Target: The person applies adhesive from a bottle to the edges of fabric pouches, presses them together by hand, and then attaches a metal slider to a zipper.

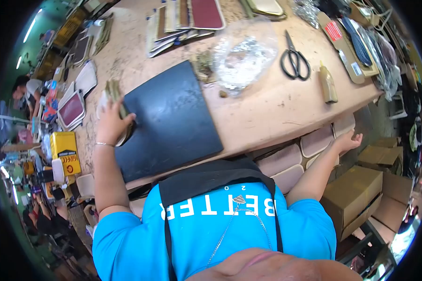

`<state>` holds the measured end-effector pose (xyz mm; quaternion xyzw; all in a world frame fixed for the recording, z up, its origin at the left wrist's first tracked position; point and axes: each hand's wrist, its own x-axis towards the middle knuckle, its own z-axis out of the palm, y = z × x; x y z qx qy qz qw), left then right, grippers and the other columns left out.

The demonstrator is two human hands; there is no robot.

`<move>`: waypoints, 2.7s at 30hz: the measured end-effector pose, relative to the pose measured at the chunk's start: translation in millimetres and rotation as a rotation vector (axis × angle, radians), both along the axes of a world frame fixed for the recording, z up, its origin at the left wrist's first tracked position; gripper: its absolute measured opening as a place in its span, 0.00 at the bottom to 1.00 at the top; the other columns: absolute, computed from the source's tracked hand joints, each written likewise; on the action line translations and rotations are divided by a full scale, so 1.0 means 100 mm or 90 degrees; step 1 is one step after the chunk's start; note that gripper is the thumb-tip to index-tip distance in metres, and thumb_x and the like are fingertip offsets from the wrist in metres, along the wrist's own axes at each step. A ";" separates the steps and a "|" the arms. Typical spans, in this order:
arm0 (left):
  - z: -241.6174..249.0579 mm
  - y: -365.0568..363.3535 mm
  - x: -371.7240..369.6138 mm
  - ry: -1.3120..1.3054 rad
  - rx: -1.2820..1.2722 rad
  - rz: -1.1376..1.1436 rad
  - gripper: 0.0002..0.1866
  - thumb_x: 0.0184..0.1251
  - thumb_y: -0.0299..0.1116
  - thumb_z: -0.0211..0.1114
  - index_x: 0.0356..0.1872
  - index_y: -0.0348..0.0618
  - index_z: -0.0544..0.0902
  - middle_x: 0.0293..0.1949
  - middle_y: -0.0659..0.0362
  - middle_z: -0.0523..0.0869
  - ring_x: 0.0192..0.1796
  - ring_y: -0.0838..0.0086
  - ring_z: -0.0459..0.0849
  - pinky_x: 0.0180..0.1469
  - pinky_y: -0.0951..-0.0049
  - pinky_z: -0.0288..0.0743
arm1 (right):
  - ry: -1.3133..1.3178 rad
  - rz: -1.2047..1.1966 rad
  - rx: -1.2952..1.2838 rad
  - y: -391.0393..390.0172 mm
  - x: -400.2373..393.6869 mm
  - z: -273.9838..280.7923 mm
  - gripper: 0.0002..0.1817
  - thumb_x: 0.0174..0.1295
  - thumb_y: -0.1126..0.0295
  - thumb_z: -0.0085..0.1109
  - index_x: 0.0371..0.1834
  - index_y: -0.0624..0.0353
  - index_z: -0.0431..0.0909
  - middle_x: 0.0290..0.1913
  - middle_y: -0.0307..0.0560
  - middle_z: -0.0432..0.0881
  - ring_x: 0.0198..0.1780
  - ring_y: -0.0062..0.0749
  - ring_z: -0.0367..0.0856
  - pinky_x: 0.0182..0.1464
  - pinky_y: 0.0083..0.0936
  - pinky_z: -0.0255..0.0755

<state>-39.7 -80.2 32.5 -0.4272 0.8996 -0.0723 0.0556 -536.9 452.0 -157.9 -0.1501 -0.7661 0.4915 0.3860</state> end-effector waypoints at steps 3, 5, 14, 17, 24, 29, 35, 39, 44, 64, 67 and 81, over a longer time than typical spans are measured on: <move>-0.13 0.03 0.34 0.069 0.084 0.025 0.31 0.58 0.52 0.69 0.61 0.53 0.76 0.65 0.49 0.72 0.57 0.45 0.78 0.59 0.55 0.75 | 0.109 0.103 -0.058 -0.89 0.54 0.87 0.24 0.63 0.75 0.58 0.61 0.69 0.66 0.61 0.57 0.70 0.63 0.41 0.70 0.65 0.36 0.66; -0.15 0.00 0.46 0.179 0.077 -0.025 0.23 0.58 0.48 0.71 0.51 0.48 0.81 0.52 0.49 0.80 0.51 0.50 0.82 0.52 0.55 0.77 | 0.141 0.223 -0.076 -1.38 0.77 1.18 0.23 0.65 0.78 0.54 0.63 0.67 0.63 0.61 0.53 0.69 0.62 0.39 0.70 0.65 0.34 0.66; 0.05 0.14 0.70 0.675 0.542 0.003 0.12 0.63 0.34 0.71 0.40 0.39 0.79 0.32 0.61 0.82 0.37 0.79 0.80 0.40 0.77 0.75 | 0.083 1.023 -0.004 -3.42 2.70 1.78 0.24 0.63 0.71 0.64 0.62 0.61 0.68 0.57 0.49 0.75 0.61 0.36 0.73 0.66 0.33 0.65; 0.24 0.49 0.59 0.889 0.738 -0.071 0.07 0.67 0.30 0.67 0.41 0.41 0.79 0.37 0.64 0.82 0.40 0.82 0.79 0.45 0.81 0.74 | 0.106 1.311 0.248 -3.58 3.43 2.04 0.31 0.59 0.61 0.68 0.64 0.58 0.70 0.60 0.51 0.76 0.63 0.41 0.74 0.65 0.32 0.66; 0.53 0.81 0.57 0.684 0.318 -0.317 0.10 0.63 0.33 0.68 0.37 0.38 0.78 0.36 0.57 0.80 0.41 0.69 0.79 0.45 0.71 0.73 | -0.020 1.345 0.318 -3.44 3.76 1.90 0.22 0.55 0.77 0.55 0.56 0.58 0.72 0.38 0.62 0.81 0.43 0.60 0.80 0.42 0.42 0.74; 0.56 0.90 0.68 0.583 0.250 -0.317 0.15 0.59 0.42 0.70 0.31 0.39 0.79 0.32 0.54 0.80 0.39 0.59 0.77 0.44 0.66 0.71 | -0.019 1.303 0.200 -3.14 3.75 2.09 0.14 0.58 0.79 0.56 0.48 0.61 0.78 0.36 0.58 0.82 0.37 0.53 0.83 0.40 0.35 0.76; 0.57 0.98 0.74 0.521 0.170 -0.289 0.15 0.59 0.42 0.70 0.32 0.40 0.81 0.33 0.55 0.83 0.40 0.60 0.78 0.44 0.66 0.71 | 0.081 1.222 0.154 -2.94 3.71 2.39 0.10 0.62 0.79 0.56 0.46 0.62 0.78 0.33 0.55 0.83 0.35 0.45 0.84 0.39 0.30 0.76; 0.63 1.13 0.67 0.580 0.226 -0.369 0.13 0.58 0.39 0.71 0.34 0.40 0.81 0.34 0.55 0.83 0.40 0.58 0.79 0.44 0.64 0.72 | 0.034 1.317 0.224 -2.93 3.60 2.42 0.10 0.62 0.76 0.58 0.47 0.62 0.79 0.36 0.55 0.83 0.38 0.45 0.84 0.41 0.31 0.76; 0.66 1.23 0.58 0.510 0.464 -0.289 0.11 0.62 0.33 0.68 0.39 0.39 0.78 0.34 0.51 0.82 0.39 0.61 0.81 0.41 0.70 0.73 | -0.011 1.452 0.202 -2.96 3.17 2.37 0.18 0.56 0.73 0.63 0.52 0.60 0.79 0.53 0.48 0.83 0.52 0.36 0.82 0.55 0.29 0.73; 0.36 0.86 0.41 1.045 0.690 -0.248 0.13 0.75 0.24 0.55 0.58 0.39 0.73 0.49 0.65 0.79 0.52 0.84 0.74 0.56 0.81 0.68 | -0.125 0.614 -0.330 -2.13 1.06 1.95 0.44 0.58 0.66 0.71 0.71 0.57 0.49 0.56 0.48 0.74 0.49 0.37 0.78 0.37 0.31 0.80; 0.34 0.95 0.33 0.987 0.608 -0.226 0.11 0.74 0.25 0.56 0.54 0.38 0.75 0.43 0.65 0.79 0.45 0.84 0.73 0.49 0.83 0.69 | 0.015 0.795 0.025 -2.37 1.38 2.29 0.41 0.56 0.72 0.71 0.71 0.58 0.56 0.61 0.50 0.71 0.58 0.34 0.74 0.52 0.32 0.77; 0.15 1.18 0.46 0.895 0.604 -0.182 0.11 0.73 0.23 0.58 0.53 0.38 0.76 0.45 0.65 0.81 0.48 0.84 0.74 0.54 0.81 0.69 | -0.043 1.481 -0.511 -3.23 2.76 2.96 0.32 0.66 0.71 0.60 0.70 0.68 0.57 0.60 0.60 0.74 0.60 0.45 0.78 0.62 0.48 0.76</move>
